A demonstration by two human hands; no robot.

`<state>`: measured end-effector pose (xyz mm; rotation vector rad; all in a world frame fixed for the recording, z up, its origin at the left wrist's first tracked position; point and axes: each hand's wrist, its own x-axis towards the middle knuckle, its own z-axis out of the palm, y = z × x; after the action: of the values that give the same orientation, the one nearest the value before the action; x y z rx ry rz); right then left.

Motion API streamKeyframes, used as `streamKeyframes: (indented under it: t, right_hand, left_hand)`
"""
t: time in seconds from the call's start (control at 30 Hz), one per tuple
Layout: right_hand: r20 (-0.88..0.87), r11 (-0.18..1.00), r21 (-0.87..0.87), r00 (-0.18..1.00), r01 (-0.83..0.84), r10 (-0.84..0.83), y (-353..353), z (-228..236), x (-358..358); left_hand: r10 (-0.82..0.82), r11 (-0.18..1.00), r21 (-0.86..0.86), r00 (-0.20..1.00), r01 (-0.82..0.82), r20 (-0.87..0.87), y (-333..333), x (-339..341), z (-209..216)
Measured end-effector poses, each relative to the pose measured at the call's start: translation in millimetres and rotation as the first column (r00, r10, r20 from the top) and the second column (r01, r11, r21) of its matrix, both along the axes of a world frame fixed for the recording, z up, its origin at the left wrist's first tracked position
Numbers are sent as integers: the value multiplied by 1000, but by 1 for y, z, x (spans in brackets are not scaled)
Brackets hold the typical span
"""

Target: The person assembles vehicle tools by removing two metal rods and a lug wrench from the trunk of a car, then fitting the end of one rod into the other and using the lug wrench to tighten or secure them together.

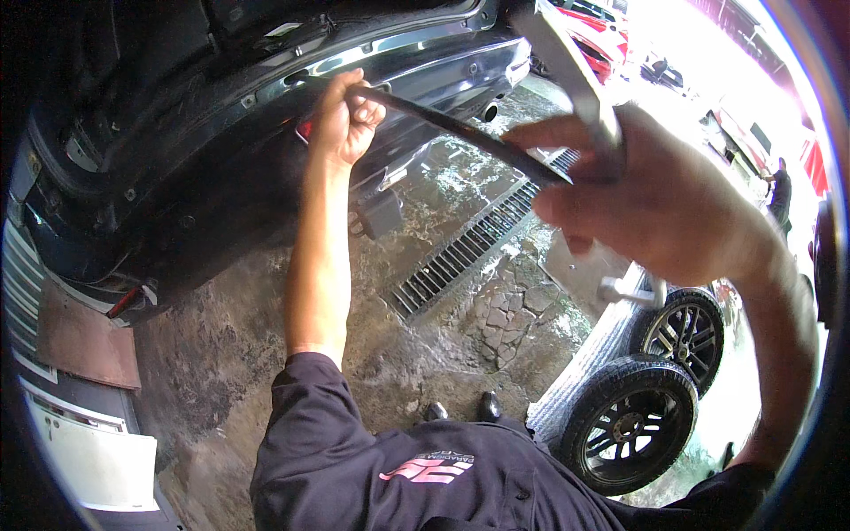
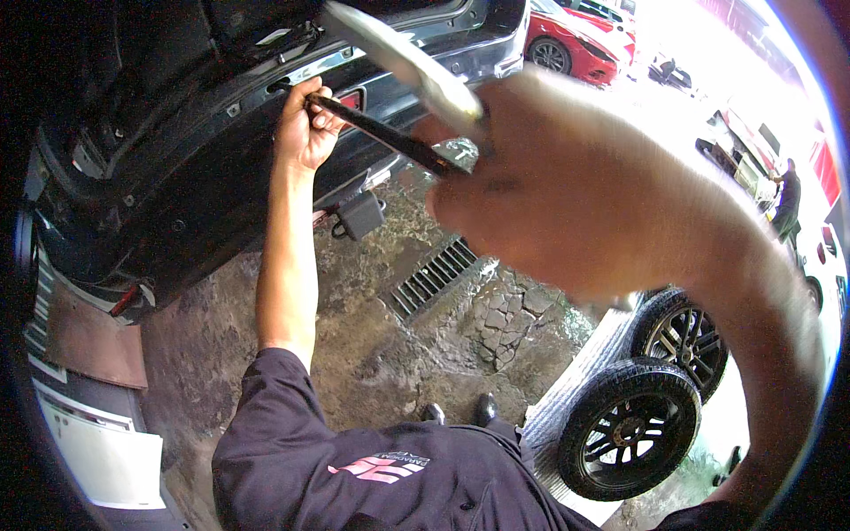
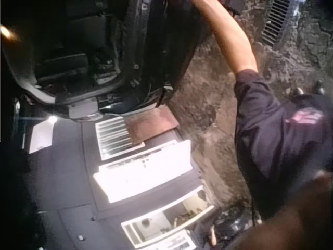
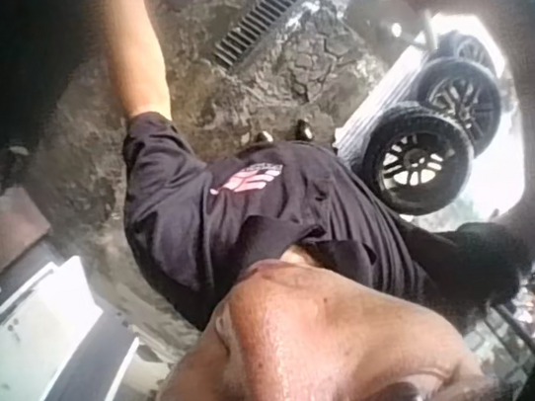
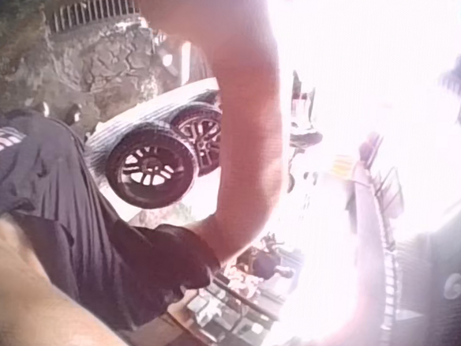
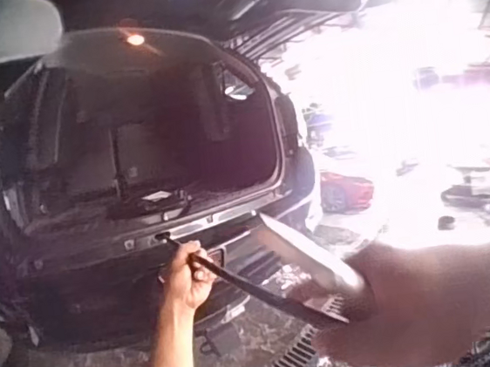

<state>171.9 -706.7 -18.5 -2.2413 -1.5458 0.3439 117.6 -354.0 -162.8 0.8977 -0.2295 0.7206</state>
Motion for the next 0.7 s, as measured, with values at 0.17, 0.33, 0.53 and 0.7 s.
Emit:
streamKeyframes:
  t: [0.17, 0.33, 0.53, 0.7]
  right_hand:
    - [450, 870, 182, 825, -459, 341, 3, -36, 36]
    - [319, 976, -48, 922, -215, 219, 43, -14, 7]
    - [-233, 983, 73, 956, -167, 179, 39, -21, 28]
    - [-504, 988, 133, 854, -75, 133, 47, -25, 28]
  left_hand:
    - [51, 998, 25, 998, -50, -43, 1, 8, 2]
    - [92, 995, -28, 996, -92, 9, 37, -1, -6]
    - [152, 972, -182, 988, -148, 6, -33, 14, -2]
    - [257, 960, -59, 948, -273, -189, -18, 14, 5]
